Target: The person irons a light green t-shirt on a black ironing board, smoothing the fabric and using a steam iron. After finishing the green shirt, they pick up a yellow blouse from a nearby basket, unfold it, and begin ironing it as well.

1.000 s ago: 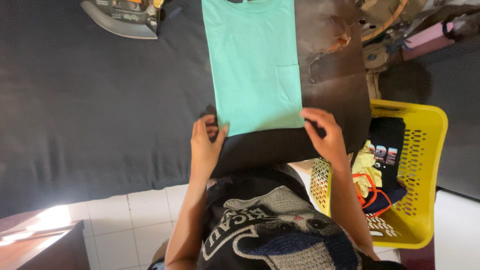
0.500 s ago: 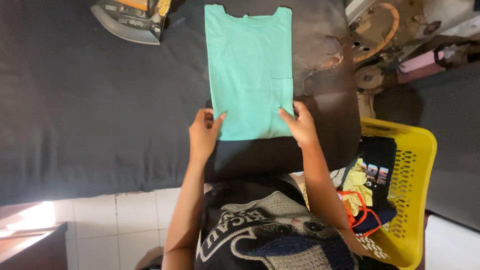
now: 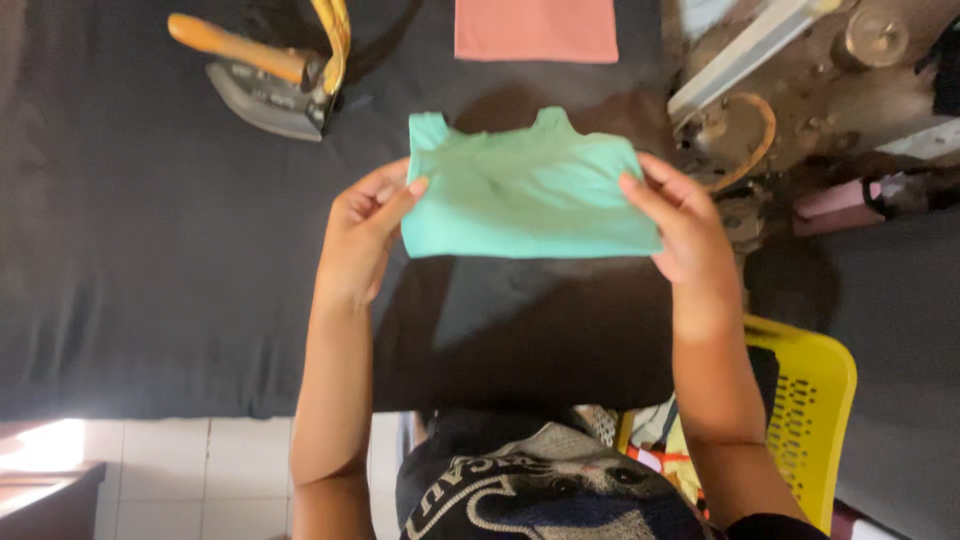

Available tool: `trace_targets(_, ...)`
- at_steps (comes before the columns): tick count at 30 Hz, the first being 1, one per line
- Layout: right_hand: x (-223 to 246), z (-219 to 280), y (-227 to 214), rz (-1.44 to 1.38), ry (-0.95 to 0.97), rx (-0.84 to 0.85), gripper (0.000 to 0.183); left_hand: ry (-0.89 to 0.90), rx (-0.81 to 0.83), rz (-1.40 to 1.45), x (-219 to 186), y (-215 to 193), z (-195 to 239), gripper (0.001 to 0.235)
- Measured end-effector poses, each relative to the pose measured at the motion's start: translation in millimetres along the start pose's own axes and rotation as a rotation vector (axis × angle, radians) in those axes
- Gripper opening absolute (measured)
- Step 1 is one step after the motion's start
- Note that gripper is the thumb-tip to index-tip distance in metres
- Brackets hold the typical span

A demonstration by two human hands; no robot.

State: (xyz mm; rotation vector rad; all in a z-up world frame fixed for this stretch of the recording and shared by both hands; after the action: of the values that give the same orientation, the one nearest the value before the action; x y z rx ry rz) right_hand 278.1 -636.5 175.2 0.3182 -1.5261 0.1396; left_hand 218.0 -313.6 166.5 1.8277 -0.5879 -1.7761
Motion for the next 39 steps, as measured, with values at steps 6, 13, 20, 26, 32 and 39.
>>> trace_targets(6,49,-128,-26,-0.176,-0.166,0.039,0.034,0.125,0.088,0.103,-29,26,-142,0.029)
trace_targets(13,125,-285,-50,-0.185,-0.489,0.145,0.029,0.364,0.302,0.247,-76,72,-311,0.026)
trace_targets(20,41,-355,-122,-0.064,-0.369,-0.143,0.031,0.232,0.119,0.170,17,9,-401,0.032)
trace_targets(26,-129,-338,-179,0.391,-0.006,-0.421,0.051,0.284,-0.230,-0.442,132,-95,-396,0.029)
trace_targets(32,-119,-333,-164,0.536,-0.080,-0.451,0.051,0.278,-0.311,-0.745,111,-73,-359,0.043)
trace_targets(39,-136,-331,-160,0.359,0.112,-0.377,0.034,0.124,-0.206,-0.531,126,-79,-365,0.044)
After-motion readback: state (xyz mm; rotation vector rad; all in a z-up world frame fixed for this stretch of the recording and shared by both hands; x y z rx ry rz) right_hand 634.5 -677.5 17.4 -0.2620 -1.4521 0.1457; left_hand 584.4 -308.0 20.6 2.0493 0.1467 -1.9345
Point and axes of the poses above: each hand's wrist, its own z-axis away from the middle knuckle, its own y-axis out of the palm, x = y × z, the point moved 10 cm from there along -z, towards the middle knuckle, and after that the axes turned 10 degrees about z, right-handed, at the moved point
